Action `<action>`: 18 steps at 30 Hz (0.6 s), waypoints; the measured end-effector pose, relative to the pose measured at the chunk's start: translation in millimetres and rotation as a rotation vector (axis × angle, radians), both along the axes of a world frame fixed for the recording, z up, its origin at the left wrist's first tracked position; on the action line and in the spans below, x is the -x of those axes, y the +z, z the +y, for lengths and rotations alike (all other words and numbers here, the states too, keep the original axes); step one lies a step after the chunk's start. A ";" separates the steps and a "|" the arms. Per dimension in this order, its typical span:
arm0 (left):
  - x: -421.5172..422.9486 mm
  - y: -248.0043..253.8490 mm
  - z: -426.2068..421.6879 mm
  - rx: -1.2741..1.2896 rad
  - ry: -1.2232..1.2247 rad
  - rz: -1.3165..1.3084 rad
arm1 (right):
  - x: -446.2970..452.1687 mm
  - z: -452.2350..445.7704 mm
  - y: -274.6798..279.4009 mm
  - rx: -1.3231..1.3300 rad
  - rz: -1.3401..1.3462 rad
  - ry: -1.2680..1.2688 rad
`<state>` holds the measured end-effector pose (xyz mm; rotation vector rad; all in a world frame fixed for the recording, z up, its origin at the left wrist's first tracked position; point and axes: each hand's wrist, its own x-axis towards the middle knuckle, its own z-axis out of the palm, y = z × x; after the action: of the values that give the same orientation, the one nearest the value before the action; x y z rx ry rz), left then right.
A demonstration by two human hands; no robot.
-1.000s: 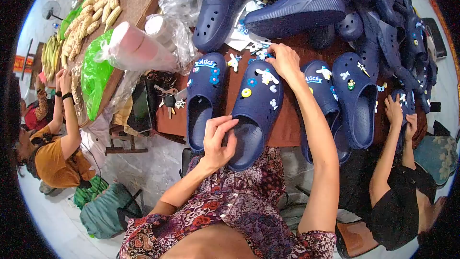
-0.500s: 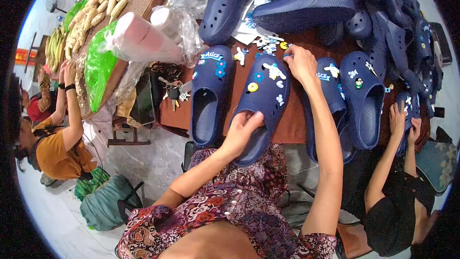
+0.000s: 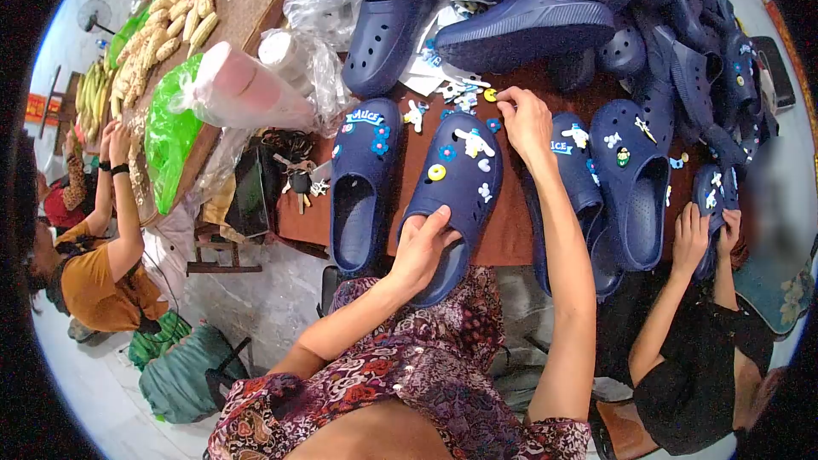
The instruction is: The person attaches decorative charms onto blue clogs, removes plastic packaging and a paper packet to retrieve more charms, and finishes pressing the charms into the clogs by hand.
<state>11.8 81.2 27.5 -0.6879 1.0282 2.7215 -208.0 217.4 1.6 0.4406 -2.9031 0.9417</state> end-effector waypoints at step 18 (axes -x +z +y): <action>1.3 0.0 4.7 0.089 0.066 -0.044 | 23.7 -29.2 -44.5 -0.191 0.122 -0.116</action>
<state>10.5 85.9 27.5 -0.8061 1.1426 2.7163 -231.6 188.2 -42.9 0.3231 -2.8809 0.6024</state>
